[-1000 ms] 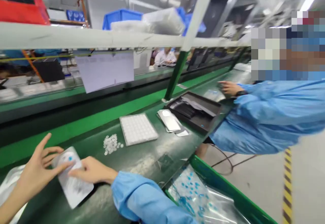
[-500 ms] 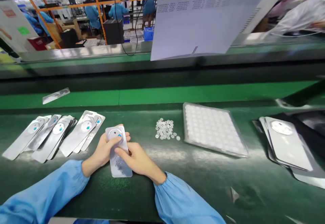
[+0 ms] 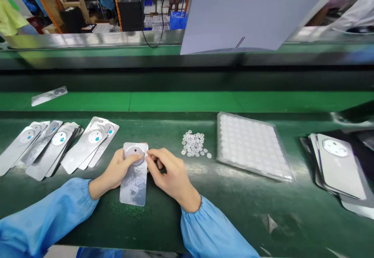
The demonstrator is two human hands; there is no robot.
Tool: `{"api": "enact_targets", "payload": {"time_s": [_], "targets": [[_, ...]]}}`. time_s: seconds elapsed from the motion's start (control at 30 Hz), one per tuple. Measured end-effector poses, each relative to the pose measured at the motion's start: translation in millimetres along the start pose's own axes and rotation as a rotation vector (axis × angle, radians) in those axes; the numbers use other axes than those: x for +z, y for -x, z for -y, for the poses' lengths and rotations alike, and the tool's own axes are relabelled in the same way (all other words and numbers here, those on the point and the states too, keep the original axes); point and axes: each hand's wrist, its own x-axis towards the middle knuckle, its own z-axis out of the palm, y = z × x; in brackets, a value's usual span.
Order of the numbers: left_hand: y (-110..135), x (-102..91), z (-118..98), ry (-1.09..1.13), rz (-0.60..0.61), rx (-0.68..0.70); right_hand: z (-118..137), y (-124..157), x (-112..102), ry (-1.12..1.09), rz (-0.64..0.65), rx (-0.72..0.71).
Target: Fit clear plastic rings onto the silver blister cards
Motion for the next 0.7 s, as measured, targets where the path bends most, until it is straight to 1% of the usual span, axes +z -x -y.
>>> {"api": "enact_targets", "payload": {"time_s": [0.1,0.27,0.33,0.43,0.6,0.7], "targets": [[0.1,-0.1,-0.2,-0.145,-0.024,0.093,-1.0,1.6,5.7,0.079,0.06,-0.06],[0.6,0.9,-2.1,-0.247,-0.023,0.133,-3.6,5.1,9.0,0.195,0.076,-0.073],[0.8,0.4,-2.5,-0.253,-0.008,0.126,-3.6,5.3,8.9,0.202,0.075,-0.064],[2.0,-1.4,-3.2,-0.237,0.012,0.079,-3.0,5.0,8.9,0.182,0.074,-0.046],[5.2,-3.3,-5.3,-0.257,-0.028,0.053,-2.6,5.7,10.0,0.138,0.065,-0.02],[5.2,-5.5,-3.6,-0.264,0.019,0.072,-2.4,6.4,10.3,0.129,0.069,-0.006]]}}
